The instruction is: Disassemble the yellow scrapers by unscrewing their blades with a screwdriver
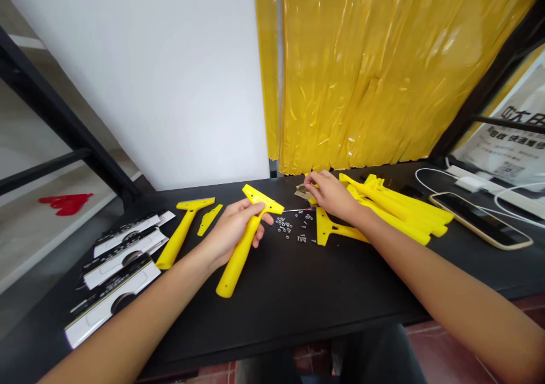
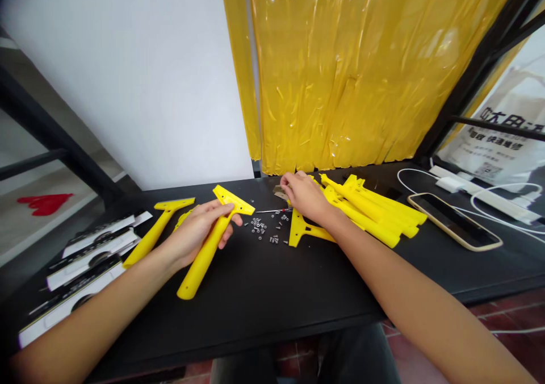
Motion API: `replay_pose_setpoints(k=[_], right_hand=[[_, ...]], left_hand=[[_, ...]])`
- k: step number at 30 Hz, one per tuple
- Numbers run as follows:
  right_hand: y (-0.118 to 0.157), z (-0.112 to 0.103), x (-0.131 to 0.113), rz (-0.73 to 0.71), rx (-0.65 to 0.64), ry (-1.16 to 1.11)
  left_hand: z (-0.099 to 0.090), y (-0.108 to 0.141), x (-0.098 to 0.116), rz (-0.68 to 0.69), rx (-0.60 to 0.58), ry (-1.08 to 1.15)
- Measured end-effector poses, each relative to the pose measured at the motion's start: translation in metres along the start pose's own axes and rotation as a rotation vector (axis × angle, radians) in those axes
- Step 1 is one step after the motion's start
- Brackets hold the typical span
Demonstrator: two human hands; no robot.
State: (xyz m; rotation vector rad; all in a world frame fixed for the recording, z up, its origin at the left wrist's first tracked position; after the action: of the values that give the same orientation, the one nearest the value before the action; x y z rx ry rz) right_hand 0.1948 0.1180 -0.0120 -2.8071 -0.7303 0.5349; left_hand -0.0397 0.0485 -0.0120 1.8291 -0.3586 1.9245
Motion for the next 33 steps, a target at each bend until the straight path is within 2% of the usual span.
replay_pose_setpoints(k=[3, 6, 10, 12, 14, 18, 24, 28, 33], right_hand=[[0.005, -0.015, -0.013, -0.057, 0.124, -0.112], [0.012, -0.027, -0.028, -0.109, 0.177, -0.48], [0.016, -0.013, -0.048, -0.058, -0.037, -0.989], [0.019, -0.002, -0.057, -0.026, -0.128, -1.139], [0.021, 0.006, -0.063, -0.009, -0.168, -1.236], [0.024, 0.016, -0.07, -0.016, -0.171, -1.264], [0.026, 0.019, -0.074, -0.013, -0.16, -1.142], [0.026, 0.019, -0.071, 0.005, -0.122, -1.118], [0.025, 0.022, -0.072, -0.014, -0.155, -1.145]], left_hand=[[0.004, 0.0, -0.001, -0.034, -0.048, -0.049], [0.007, 0.0, -0.002, -0.06, -0.086, -0.097], [0.013, 0.0, -0.004, -0.082, -0.133, -0.15], [0.016, -0.001, -0.007, -0.088, -0.171, -0.181], [0.019, -0.002, -0.01, -0.09, -0.224, -0.204], [0.021, -0.003, -0.015, -0.08, -0.295, -0.223], [0.021, -0.003, -0.015, -0.1, -0.264, -0.24], [0.022, -0.002, -0.012, -0.108, -0.253, -0.254], [0.023, -0.001, -0.011, -0.117, -0.276, -0.273]])
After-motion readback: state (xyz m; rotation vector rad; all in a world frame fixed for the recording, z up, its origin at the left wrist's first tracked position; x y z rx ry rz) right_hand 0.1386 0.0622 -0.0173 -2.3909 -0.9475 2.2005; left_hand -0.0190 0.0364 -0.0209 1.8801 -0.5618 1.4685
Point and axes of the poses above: each hand's wrist, its own y-axis away from the middle knuckle, its own z-axis out of the palm, x = y × z, the point moved 5 cm from there along -y, towards the middle knuckle, and after that the axes turned 15 degrees about -x, right-handed, at the moved point
